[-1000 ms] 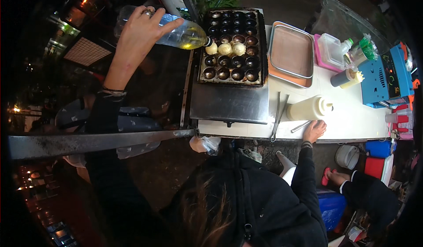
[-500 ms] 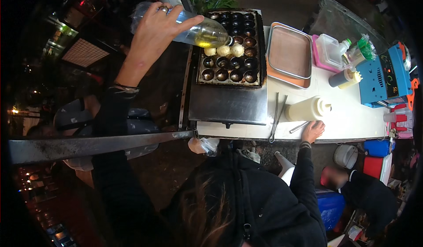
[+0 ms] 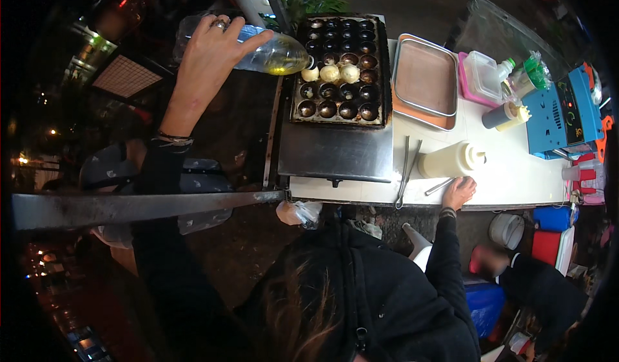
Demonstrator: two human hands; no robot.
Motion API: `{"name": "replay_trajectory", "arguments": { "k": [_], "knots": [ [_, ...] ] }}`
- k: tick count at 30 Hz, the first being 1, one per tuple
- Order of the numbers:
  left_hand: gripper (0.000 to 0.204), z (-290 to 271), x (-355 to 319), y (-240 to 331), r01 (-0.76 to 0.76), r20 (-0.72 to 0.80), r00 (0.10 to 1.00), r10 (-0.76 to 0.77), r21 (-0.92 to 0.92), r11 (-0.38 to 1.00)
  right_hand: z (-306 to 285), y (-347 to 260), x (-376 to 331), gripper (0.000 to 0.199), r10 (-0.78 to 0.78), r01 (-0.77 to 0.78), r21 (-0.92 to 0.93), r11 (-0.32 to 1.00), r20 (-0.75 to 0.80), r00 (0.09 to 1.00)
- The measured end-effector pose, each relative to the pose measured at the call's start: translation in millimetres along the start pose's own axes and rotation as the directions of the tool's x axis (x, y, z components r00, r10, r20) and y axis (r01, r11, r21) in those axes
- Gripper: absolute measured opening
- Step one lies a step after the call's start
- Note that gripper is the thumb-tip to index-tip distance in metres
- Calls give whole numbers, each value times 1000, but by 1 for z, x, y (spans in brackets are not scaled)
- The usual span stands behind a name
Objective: The person prepares food on a specialized griddle using a pick to rotate spheres and a squeeze bottle to add liquid, then handles bags and counts coins.
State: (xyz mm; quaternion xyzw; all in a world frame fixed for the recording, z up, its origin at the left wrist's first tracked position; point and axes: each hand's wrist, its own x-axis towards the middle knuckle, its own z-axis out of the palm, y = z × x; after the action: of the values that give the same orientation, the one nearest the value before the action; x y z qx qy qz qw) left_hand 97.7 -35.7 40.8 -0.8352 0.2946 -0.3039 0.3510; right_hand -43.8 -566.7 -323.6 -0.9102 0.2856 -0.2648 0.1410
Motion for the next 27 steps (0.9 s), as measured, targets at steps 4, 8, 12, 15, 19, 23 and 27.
{"name": "replay_trajectory", "arguments": {
  "k": [4, 8, 12, 15, 19, 23, 27],
  "knots": [
    [53, 3, -11, -3, 12, -23, 1000, -11, 5, 1000, -3, -3, 1, 29, 8, -8, -7, 1000, 7, 1000],
    [54, 3, -20, -2, 61, 22, 998, -61, 13, 998, -4, -4, 1, 29, -11, 11, 5, 1000, -8, 1000],
    [56, 8, -28, 0, 80, -11, 997, -80, 15, 997, -9, -14, 0, 26, -6, 6, 22, 1000, -3, 1000],
    [62, 7, -35, 6, 187, 135, 975, -175, -80, 979, -10, -12, 0, 25, -8, 8, 32, 999, -2, 1000],
    [67, 4, -51, 17, 285, 180, 950, -253, -177, 942, -11, -12, 0, 23, -10, 10, 26, 1000, -12, 1000],
    [68, 5, -55, 21, 265, 170, 956, -240, -144, 953, -8, -8, 1, 23, -25, 25, 20, 999, -23, 999],
    [62, 10, -50, 23, 254, 135, 962, -239, -108, 961, -8, -10, 0, 23, -21, 21, 37, 999, -1, 1000]
  ]
}}
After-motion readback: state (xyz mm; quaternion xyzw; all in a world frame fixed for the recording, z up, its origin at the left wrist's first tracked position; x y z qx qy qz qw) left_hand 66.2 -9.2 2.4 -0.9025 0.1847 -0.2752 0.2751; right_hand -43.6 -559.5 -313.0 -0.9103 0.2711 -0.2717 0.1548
